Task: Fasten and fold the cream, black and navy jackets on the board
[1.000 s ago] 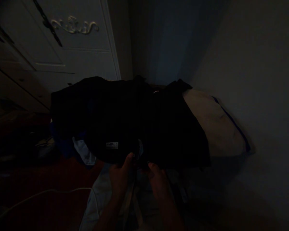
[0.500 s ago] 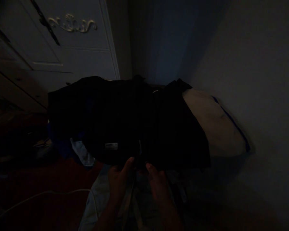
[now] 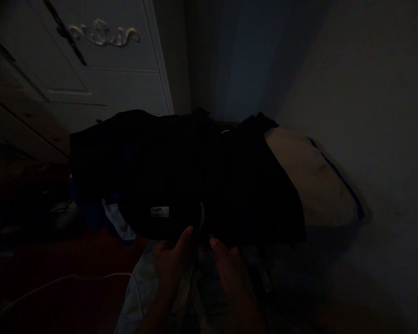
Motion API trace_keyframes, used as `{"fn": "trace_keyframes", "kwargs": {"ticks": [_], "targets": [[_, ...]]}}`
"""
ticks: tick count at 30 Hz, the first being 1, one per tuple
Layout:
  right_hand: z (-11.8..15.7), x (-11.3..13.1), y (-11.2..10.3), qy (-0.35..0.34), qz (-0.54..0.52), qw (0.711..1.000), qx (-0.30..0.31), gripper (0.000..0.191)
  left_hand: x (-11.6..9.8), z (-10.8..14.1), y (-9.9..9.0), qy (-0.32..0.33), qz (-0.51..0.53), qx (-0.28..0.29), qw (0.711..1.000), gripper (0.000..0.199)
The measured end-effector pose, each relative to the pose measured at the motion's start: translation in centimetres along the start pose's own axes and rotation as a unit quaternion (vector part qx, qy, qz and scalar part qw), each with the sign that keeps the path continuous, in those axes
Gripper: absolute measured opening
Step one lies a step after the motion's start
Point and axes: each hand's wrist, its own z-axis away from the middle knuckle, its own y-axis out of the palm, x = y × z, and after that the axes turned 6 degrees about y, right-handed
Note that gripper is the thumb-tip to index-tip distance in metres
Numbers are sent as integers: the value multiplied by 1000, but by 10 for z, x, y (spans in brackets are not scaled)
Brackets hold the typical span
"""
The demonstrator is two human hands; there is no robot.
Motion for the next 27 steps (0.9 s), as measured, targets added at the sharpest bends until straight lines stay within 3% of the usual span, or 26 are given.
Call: {"fn": "trace_keyframes", "kwargs": {"ticks": [12,21,27], "targets": [[0,2,3,15,17,1000,-16,37,-5,1,5,15,11,-4,1000,38],[-2,-1,3,9,1,999,-46,42,4,-1,8,2,26,-5,1000,43],[-4,-4,1,-18,-13,1000,-8,37,-3,0,6,-5,38,11,999,39]]}}
